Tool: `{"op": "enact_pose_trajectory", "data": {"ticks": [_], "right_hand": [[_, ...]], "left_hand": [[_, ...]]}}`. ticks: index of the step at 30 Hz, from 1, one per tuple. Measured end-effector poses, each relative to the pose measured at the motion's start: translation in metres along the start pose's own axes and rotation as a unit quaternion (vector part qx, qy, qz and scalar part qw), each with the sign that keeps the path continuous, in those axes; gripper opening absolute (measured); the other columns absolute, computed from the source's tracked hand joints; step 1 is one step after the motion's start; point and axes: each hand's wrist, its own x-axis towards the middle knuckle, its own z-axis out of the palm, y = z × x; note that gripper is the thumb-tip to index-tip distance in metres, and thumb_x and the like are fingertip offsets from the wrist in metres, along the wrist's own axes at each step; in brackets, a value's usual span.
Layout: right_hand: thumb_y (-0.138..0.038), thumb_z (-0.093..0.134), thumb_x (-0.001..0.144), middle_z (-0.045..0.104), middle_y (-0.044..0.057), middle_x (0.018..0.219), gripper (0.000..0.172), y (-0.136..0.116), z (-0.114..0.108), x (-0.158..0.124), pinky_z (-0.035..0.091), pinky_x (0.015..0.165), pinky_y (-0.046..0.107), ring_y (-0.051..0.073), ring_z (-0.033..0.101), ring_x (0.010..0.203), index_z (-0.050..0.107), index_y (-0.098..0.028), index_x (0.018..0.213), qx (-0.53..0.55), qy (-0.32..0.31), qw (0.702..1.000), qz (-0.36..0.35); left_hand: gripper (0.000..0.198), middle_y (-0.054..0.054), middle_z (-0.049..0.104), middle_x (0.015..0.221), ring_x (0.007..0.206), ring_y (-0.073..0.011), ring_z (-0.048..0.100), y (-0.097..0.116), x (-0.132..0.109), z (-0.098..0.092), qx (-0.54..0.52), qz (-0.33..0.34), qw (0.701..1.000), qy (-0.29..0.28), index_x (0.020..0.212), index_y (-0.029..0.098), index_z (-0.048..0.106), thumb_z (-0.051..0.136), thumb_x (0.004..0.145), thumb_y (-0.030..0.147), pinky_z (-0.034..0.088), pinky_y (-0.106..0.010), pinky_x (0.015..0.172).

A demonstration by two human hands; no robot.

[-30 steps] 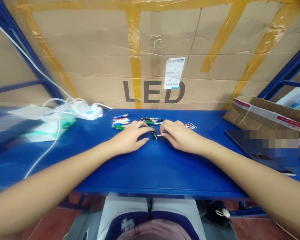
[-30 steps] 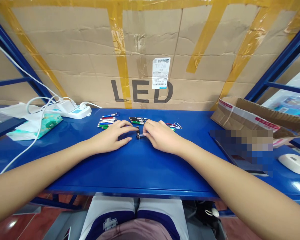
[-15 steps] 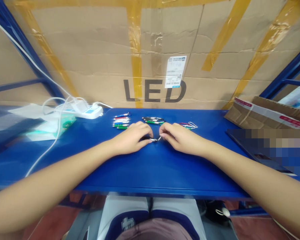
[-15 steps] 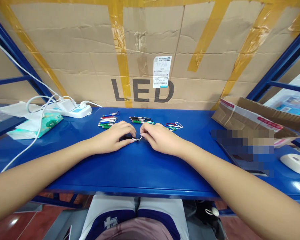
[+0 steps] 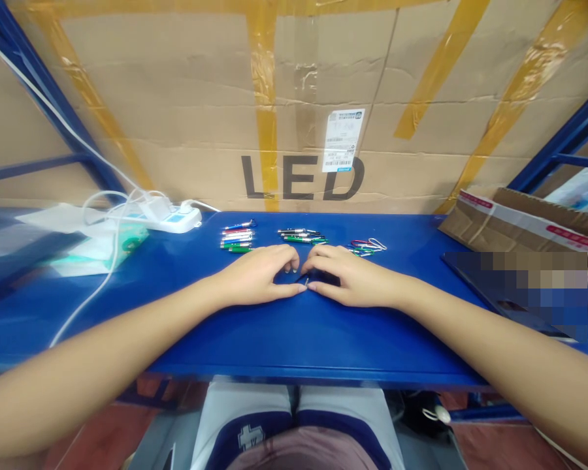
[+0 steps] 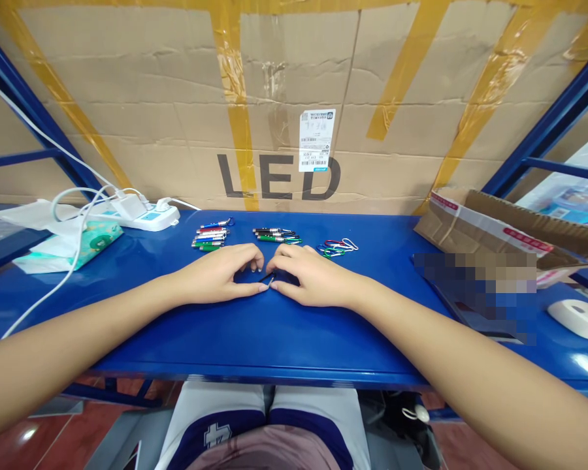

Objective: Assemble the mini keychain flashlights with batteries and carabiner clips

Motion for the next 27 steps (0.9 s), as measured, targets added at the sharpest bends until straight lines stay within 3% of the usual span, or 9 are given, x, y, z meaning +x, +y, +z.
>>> {"op": "enact_pose_trajectory", "data": {"ticks": [4, 8, 16, 21, 27], "right_hand": [[-0.029, 0.058, 0.1, 0.063, 0.008, 0.108, 0.01, 0.0, 0.002, 0.001, 0.046, 0.089, 0.037, 0.021, 0.06, 0.099, 0.059, -0.019, 0.102, 0.018, -0.015, 1.0, 0.015], [-0.028, 0.052, 0.103, 0.065, 0.005, 0.095, 0.013, 0.001, 0.003, 0.001, 0.043, 0.084, 0.036, 0.02, 0.059, 0.087, 0.057, -0.019, 0.094, 0.0, -0.007, 0.999, 0.036], [-0.018, 0.047, 0.1, 0.069, 0.006, 0.099, 0.013, 0.004, 0.008, 0.002, 0.045, 0.079, 0.032, 0.02, 0.064, 0.087, 0.056, -0.021, 0.109, 0.046, 0.06, 0.996, 0.043], [-0.032, 0.051, 0.102, 0.066, 0.006, 0.093, 0.015, -0.003, 0.008, 0.003, 0.042, 0.076, 0.032, 0.02, 0.06, 0.081, 0.057, -0.019, 0.101, 0.014, 0.029, 0.999, 0.038], [-0.036, 0.038, 0.108, 0.061, 0.003, 0.085, 0.029, -0.006, 0.004, 0.003, 0.037, 0.078, 0.033, 0.016, 0.052, 0.072, 0.051, -0.019, 0.089, -0.054, -0.02, 0.998, 0.023]], "left_hand": [[0.033, -0.003, 0.064, 0.091, 0.084, -0.02, 0.059, -0.005, 0.001, 0.002, -0.002, 0.0, 1.0, -0.01, 0.092, 0.02, 0.06, 0.064, 0.091, 0.053, 0.043, -0.031, 0.073], [0.03, -0.002, 0.064, 0.086, 0.079, -0.0184, 0.057, -0.005, 0.001, 0.004, -0.026, 0.009, 0.999, -0.02, 0.087, 0.019, 0.058, 0.055, 0.098, 0.048, 0.042, -0.031, 0.072], [0.025, -0.004, 0.067, 0.097, 0.087, -0.0194, 0.062, 0.0, 0.001, 0.005, -0.087, -0.013, 0.996, 0.007, 0.099, 0.019, 0.055, 0.04, 0.105, 0.038, 0.044, -0.032, 0.081], [0.025, 0.0, 0.066, 0.085, 0.074, -0.0159, 0.058, 0.003, 0.001, 0.008, -0.126, -0.038, 0.991, 0.029, 0.096, 0.019, 0.058, 0.046, 0.103, 0.04, 0.042, -0.028, 0.071], [0.027, 0.003, 0.061, 0.075, 0.067, -0.0126, 0.053, 0.004, 0.001, 0.01, -0.15, -0.044, 0.987, 0.036, 0.091, 0.018, 0.061, 0.048, 0.102, 0.039, 0.038, -0.025, 0.066]]}}
